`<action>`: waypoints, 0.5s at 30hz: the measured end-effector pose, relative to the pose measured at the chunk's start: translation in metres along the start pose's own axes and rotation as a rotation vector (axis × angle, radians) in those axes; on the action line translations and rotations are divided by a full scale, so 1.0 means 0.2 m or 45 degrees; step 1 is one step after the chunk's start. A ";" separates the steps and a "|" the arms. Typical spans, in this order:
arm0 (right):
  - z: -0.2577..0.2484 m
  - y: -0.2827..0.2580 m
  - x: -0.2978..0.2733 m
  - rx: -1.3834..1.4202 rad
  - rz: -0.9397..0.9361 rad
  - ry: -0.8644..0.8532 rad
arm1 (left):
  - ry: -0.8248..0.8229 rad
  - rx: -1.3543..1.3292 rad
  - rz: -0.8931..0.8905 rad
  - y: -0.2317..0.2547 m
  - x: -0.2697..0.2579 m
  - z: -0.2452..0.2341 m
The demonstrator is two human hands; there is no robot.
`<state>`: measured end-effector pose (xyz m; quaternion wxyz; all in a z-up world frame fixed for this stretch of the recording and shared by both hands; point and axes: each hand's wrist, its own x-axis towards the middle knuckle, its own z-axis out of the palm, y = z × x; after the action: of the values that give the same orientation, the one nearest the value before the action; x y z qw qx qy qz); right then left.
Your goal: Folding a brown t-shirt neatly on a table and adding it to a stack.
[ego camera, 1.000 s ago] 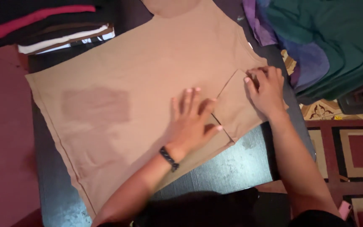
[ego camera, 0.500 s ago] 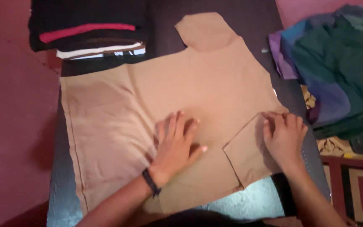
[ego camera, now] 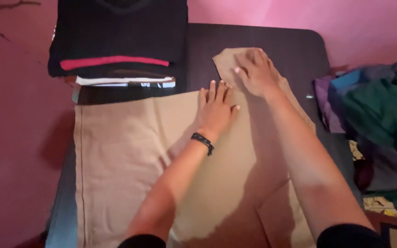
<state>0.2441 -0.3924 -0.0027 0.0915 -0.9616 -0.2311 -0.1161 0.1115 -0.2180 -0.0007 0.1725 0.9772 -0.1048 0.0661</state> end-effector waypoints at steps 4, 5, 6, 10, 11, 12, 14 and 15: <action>-0.01 0.06 0.02 -0.068 0.335 -0.382 | -0.106 -0.017 -0.022 0.02 0.05 -0.03; -0.01 0.08 0.02 -0.023 0.380 -0.335 | -0.106 -0.016 -0.029 0.03 0.07 -0.01; -0.01 0.10 0.02 0.021 0.425 -0.287 | -0.107 -0.015 -0.037 0.05 0.09 0.00; 0.01 0.20 0.10 -0.019 0.413 -0.179 | 0.017 -0.059 -0.026 0.05 0.06 0.01; 0.02 0.21 0.14 0.038 0.381 -0.127 | 0.214 -0.107 -0.020 0.04 0.06 0.03; 0.02 0.23 0.17 0.095 0.348 -0.075 | 0.410 -0.154 -0.014 0.04 0.05 0.05; -0.11 0.10 0.24 0.074 0.411 -0.255 | 0.432 -0.155 -0.039 0.03 0.03 0.02; -0.18 0.04 0.30 0.046 0.469 -0.417 | 0.471 -0.155 -0.052 0.02 0.04 0.01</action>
<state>0.2928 -0.3832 0.0462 0.0898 -0.9917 -0.0655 0.0640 0.1177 -0.2232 0.0007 0.2489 0.9381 -0.0554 0.2345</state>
